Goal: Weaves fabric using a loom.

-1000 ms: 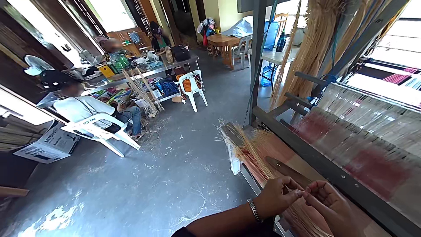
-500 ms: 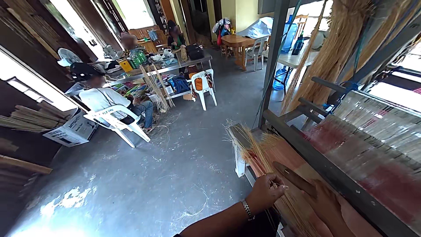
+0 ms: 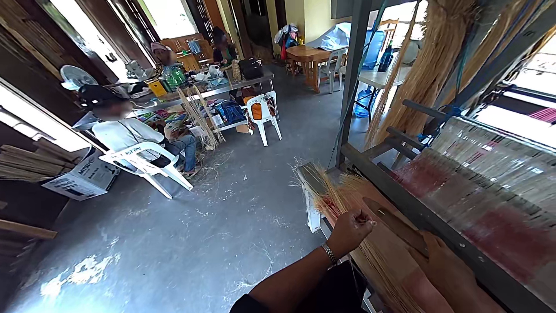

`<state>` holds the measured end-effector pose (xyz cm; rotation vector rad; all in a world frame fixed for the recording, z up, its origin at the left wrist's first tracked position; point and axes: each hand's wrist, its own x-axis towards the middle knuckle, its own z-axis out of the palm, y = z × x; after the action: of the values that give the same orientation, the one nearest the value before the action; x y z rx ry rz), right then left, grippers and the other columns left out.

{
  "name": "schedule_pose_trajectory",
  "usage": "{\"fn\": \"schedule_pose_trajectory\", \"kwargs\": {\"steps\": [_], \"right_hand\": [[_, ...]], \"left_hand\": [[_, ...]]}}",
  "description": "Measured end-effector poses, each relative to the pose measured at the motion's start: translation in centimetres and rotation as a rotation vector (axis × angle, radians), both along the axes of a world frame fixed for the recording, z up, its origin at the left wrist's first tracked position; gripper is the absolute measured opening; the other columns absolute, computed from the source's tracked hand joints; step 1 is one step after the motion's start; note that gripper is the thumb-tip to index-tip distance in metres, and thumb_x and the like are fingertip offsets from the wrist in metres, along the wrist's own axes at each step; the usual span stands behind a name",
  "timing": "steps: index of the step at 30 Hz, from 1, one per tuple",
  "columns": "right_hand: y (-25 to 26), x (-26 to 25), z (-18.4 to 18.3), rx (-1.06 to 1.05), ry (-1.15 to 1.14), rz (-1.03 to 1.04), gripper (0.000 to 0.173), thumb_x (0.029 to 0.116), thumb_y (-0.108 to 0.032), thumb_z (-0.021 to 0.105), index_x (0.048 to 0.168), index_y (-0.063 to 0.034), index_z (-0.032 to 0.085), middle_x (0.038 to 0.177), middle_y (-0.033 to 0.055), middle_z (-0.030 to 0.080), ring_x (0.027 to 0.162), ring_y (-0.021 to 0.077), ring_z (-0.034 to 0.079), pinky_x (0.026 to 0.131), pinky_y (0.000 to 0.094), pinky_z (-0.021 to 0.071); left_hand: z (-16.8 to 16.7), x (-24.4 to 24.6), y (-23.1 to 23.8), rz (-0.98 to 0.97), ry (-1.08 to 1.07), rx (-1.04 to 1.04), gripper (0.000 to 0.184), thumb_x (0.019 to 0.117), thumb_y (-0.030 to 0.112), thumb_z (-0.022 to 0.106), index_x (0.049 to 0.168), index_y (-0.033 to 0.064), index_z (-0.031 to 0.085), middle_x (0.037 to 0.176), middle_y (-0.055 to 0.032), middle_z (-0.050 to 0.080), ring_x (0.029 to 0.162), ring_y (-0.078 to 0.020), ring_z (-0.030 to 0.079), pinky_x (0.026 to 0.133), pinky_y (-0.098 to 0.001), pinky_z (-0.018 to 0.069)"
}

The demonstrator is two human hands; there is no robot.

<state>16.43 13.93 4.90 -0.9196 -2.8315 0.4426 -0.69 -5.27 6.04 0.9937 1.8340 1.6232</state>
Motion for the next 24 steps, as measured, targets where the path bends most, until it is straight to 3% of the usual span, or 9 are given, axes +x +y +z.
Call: {"fn": "schedule_pose_trajectory", "kwargs": {"steps": [3, 6, 11, 16, 24], "right_hand": [[-2.4, 0.7, 4.2, 0.019, -0.017, 0.034, 0.057, 0.0905, -0.034, 0.079, 0.138, -0.0087, 0.061, 0.117, 0.0255, 0.07, 0.098, 0.0486, 0.07, 0.077, 0.069, 0.0534], [-4.0, 1.5, 5.8, 0.039, -0.048, 0.049, 0.058, 0.091, -0.034, 0.077, 0.139, -0.0086, 0.059, 0.119, 0.0242, 0.069, 0.099, 0.0471, 0.069, 0.076, 0.0672, 0.0538], [-4.5, 2.8, 6.0, 0.049, -0.064, 0.015, 0.058, 0.0926, -0.033, 0.076, 0.143, -0.0088, 0.058, 0.121, 0.0253, 0.067, 0.101, 0.0474, 0.068, 0.077, 0.0666, 0.0536], [-5.0, 4.3, 6.6, 0.096, -0.023, 0.009, 0.058, 0.0914, -0.03, 0.077, 0.141, -0.0058, 0.059, 0.121, 0.0274, 0.067, 0.1, 0.0487, 0.069, 0.076, 0.0661, 0.0541], [-5.5, 6.4, 7.5, 0.091, -0.014, -0.063, 0.059, 0.0943, -0.029, 0.073, 0.144, -0.0028, 0.056, 0.121, 0.0289, 0.066, 0.101, 0.0497, 0.068, 0.078, 0.065, 0.0539]], "left_hand": [[0.1, -0.2, 2.0, -0.037, 0.088, 0.022, 0.022, 0.1014, 0.013, 0.06, 0.113, -0.005, 0.065, 0.107, -0.016, 0.07, 0.1, -0.0177, 0.069, 0.094, -0.0348, 0.0556], [-0.6, 0.0, 3.4, -0.033, 0.199, -0.024, 0.021, 0.1012, 0.015, 0.062, 0.11, -0.0023, 0.067, 0.103, -0.0159, 0.07, 0.095, -0.0197, 0.069, 0.089, -0.0356, 0.0566], [-0.4, 1.6, 3.9, -0.05, 0.282, -0.067, 0.02, 0.1003, 0.017, 0.061, 0.107, -0.0002, 0.069, 0.103, -0.0159, 0.068, 0.088, -0.0228, 0.065, 0.08, -0.0365, 0.0542], [-0.1, 2.8, 4.6, -0.054, 0.432, -0.046, 0.019, 0.1005, 0.015, 0.059, 0.107, -0.0003, 0.069, 0.105, -0.0165, 0.069, 0.102, -0.0263, 0.067, 0.092, -0.0391, 0.0545], [1.2, 4.2, 5.9, -0.067, 0.609, -0.044, 0.02, 0.1005, 0.012, 0.057, 0.109, -0.0015, 0.068, 0.108, -0.0193, 0.067, 0.101, -0.0293, 0.069, 0.091, -0.0393, 0.0563]]}}
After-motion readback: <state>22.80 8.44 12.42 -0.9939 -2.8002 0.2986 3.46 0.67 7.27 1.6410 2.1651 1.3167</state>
